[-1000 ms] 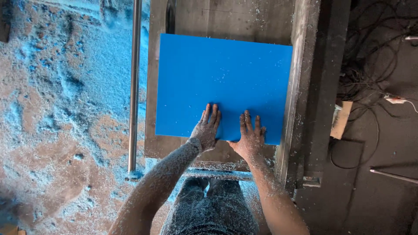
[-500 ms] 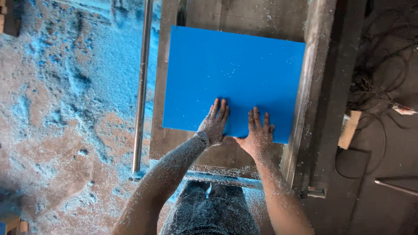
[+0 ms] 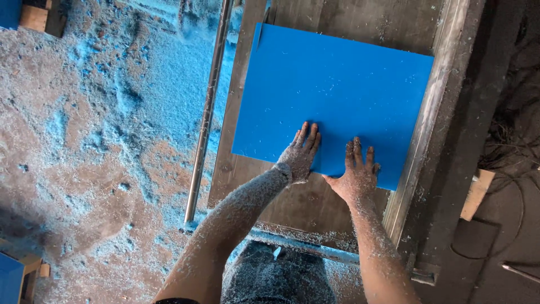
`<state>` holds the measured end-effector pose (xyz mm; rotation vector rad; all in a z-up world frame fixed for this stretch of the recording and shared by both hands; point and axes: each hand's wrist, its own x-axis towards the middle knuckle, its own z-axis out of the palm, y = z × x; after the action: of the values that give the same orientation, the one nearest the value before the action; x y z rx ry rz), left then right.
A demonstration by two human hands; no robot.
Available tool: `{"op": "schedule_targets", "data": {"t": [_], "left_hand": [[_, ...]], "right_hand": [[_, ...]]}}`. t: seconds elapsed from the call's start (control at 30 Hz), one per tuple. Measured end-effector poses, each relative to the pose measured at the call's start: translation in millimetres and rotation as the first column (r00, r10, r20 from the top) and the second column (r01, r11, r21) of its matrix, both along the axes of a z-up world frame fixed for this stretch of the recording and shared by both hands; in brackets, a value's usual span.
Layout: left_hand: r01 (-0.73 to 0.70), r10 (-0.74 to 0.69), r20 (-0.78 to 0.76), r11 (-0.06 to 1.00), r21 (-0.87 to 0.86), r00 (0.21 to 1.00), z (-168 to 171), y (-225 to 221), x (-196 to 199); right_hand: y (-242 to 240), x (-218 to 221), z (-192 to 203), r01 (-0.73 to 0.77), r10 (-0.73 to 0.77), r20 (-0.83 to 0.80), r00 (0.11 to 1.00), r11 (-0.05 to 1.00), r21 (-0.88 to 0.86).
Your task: Cutting blue plastic boards using a table saw on a production floor.
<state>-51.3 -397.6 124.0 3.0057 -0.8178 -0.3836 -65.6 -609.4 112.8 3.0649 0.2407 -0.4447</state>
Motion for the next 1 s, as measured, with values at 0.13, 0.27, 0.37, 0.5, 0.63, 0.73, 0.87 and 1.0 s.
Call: {"op": "schedule_targets", "data": {"t": [0.13,0.27,0.37,0.5,0.63,0.73,0.87,1.0], "left_hand": [[-0.020,0.020,0.007,0.999,-0.037,1.000,2,-1,17],[-0.021,0.023,0.071,0.999,-0.028,0.997,-15,-1,34],[-0.011,0.011,0.009,1.000,0.013,1.000,-2,-2,52],[-0.031,0.031,-0.003,1.000,-0.002,1.000,2,-2,71],[-0.004,0.004,0.008,0.999,0.053,1.000,8,-2,93],[-0.014,0.013,0.014,0.998,0.060,1.000,6,-3,110],[-0.022,0.020,0.041,0.999,0.041,0.999,5,-3,129],[-0.005,0.005,0.006,0.998,0.070,1.000,9,-4,150]], "right_hand": [[-3,17,-5,-0.020,0.020,0.002,1.000,1.000,-0.011],[-2,36,-4,-0.026,0.027,0.010,1.000,0.999,-0.023],[-6,51,-12,-0.041,0.041,0.057,0.998,0.999,-0.003],[-4,71,-8,-0.038,0.038,0.052,0.998,0.999,0.004],[0,92,-1,-0.019,0.018,0.052,0.998,1.000,0.007],[0,109,1,-0.016,0.015,0.065,0.998,1.000,0.022],[0,128,3,-0.017,0.015,0.081,0.997,1.000,0.022],[0,151,4,-0.016,0.015,0.054,0.998,1.000,0.018]]}}
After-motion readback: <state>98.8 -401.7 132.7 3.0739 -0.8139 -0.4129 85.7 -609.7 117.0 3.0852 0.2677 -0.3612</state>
